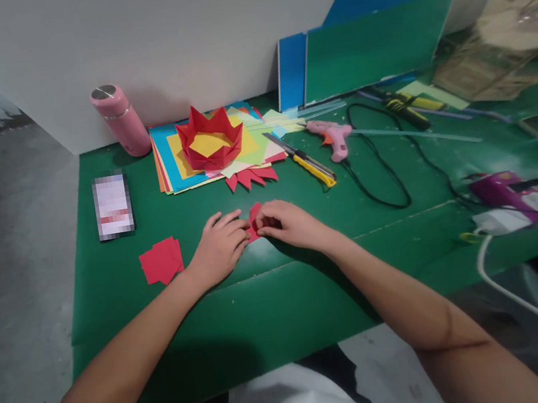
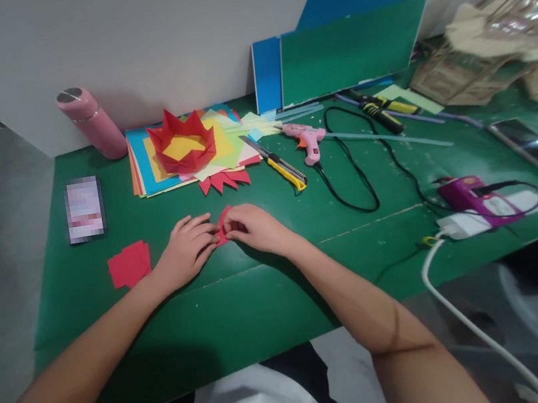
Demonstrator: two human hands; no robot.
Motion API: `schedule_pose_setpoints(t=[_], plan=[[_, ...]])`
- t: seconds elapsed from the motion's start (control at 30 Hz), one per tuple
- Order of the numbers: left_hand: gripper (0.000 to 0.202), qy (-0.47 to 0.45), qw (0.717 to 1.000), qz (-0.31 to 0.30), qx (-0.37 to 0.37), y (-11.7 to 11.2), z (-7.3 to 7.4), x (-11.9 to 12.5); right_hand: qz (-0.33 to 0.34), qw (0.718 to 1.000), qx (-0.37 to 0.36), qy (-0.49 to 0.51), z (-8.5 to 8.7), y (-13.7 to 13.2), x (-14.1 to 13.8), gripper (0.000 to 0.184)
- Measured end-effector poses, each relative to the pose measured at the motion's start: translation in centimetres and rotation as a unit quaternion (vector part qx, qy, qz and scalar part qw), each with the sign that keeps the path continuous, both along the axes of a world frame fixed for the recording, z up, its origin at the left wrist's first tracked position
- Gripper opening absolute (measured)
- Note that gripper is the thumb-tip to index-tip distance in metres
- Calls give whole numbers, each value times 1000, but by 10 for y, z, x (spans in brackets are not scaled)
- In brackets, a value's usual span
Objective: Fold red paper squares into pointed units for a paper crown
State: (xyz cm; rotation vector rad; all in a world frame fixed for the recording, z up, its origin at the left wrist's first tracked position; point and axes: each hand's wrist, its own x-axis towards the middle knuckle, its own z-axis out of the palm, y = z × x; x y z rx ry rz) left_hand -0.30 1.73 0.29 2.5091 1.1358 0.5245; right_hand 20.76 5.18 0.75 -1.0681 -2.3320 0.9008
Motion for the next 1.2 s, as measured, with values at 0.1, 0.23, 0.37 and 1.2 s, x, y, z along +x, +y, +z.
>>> schedule_pose_setpoints(t=[0.1, 0.23, 0.37, 1.2], plan=[[20, -4, 1000, -6, -9, 1, 0, 0, 8, 1000, 6, 1, 1, 0, 0, 10], [24, -4, 1000, -14, -9, 0, 2, -2, 13, 1000, 12, -1, 2, -1, 1, 10], [26, -10, 998, -56, 10, -1, 5, -7, 22, 1000, 15, 1, 0, 1, 3, 7], [32, -85, 992, -74, -64, 10, 0, -20, 97, 990, 100, 9, -3, 6, 9, 13]])
